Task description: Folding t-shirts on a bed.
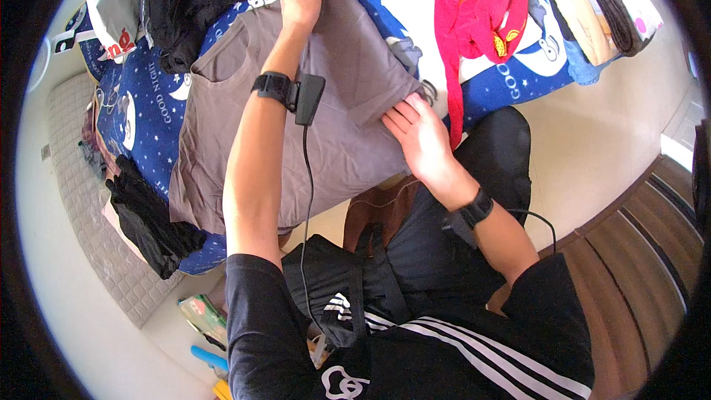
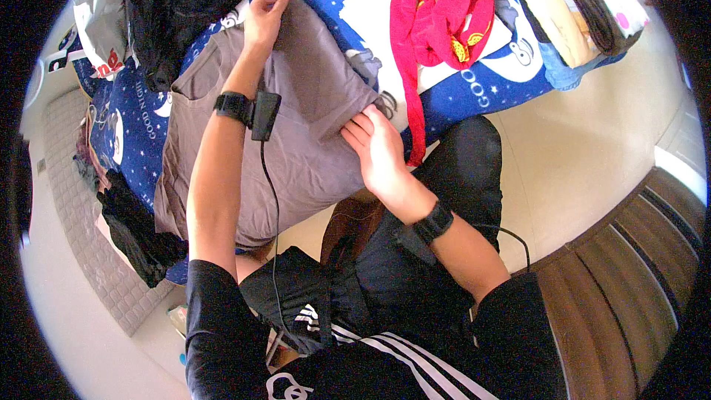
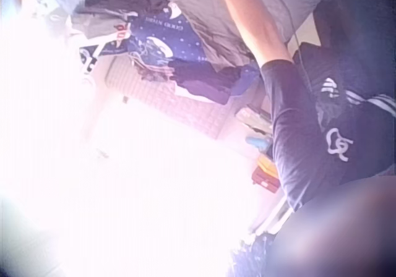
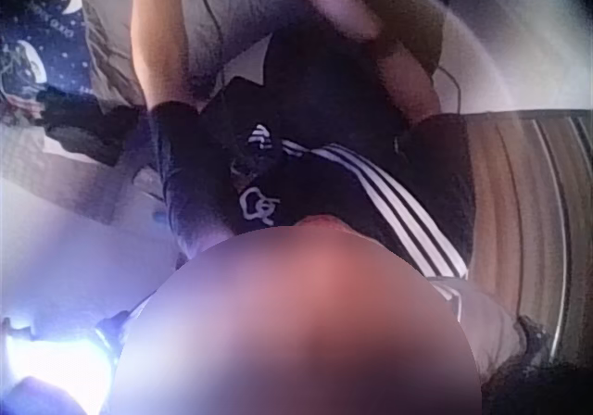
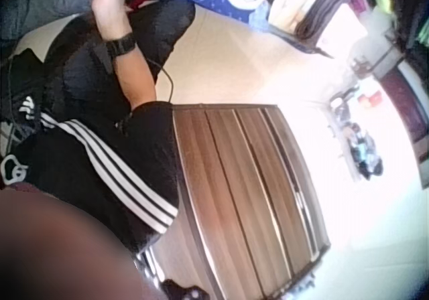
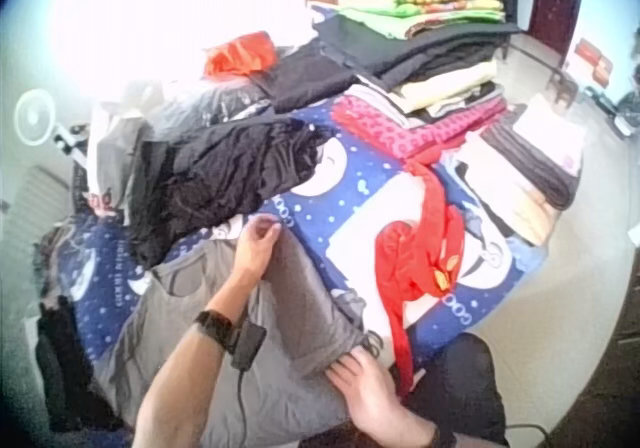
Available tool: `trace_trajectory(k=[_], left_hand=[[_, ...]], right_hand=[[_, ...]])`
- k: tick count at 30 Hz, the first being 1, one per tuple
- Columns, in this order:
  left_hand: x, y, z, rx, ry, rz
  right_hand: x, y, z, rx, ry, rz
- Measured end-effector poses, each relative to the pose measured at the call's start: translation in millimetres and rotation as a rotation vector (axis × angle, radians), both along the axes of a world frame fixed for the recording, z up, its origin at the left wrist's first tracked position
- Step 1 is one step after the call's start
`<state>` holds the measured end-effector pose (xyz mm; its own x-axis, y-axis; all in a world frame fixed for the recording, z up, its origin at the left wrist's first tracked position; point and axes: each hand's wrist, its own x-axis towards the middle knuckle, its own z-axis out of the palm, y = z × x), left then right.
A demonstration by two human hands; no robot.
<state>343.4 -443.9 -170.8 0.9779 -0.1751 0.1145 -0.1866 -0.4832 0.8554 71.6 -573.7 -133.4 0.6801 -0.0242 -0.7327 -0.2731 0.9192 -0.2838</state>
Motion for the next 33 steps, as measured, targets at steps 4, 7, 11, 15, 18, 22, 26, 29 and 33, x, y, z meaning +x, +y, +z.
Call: trace_trajectory(k=[4, 7, 11, 15, 18, 22, 26, 29, 33], left_hand=[[-38.6, -12.5, 18.0, 0.314, -0.421, -0.099], [-70.8, -15.7, 17.4, 0.481, -0.583, -0.471], [-90.7, -21.5, -1.1, 0.634, -0.468, -0.46], [-89.0, -17.0, -2.8, 0.653, -0.514, -0.46], [-89.2, -2.7, -4.8, 0.698, -0.514, -0.359], [-93.1, 52.9, -2.2, 0.82, -0.423, -0.205], [-126.7, 135.3, 8.2, 1.011, -0.326, -0.049], [-166.0, 214.5, 27.4, 1.067, -0.326, 0.086], [-241.6, 320.8, 74.5, 1.195, -0.283, 0.341]], right_hand=[[-21.4, -11.9, -0.4, -0.467, -0.06, 0.031], [5.9, -15.3, 13.0, -1.346, -0.523, 0.204], [16.2, -11.8, 6.5, -1.954, -0.566, 0.746], [-10.5, -11.6, 13.5, -2.071, -0.637, 1.008], [-20.8, -8.8, 22.8, -2.004, -0.656, 1.209], [-31.2, -0.9, 29.6, -2.029, -0.614, 1.294], [-36.6, 4.5, 41.1, -2.063, -0.552, 1.522], [-41.1, 16.1, 46.7, -2.112, -0.519, 1.622], [-23.2, 41.6, 63.0, -1.853, -0.529, 1.313]])
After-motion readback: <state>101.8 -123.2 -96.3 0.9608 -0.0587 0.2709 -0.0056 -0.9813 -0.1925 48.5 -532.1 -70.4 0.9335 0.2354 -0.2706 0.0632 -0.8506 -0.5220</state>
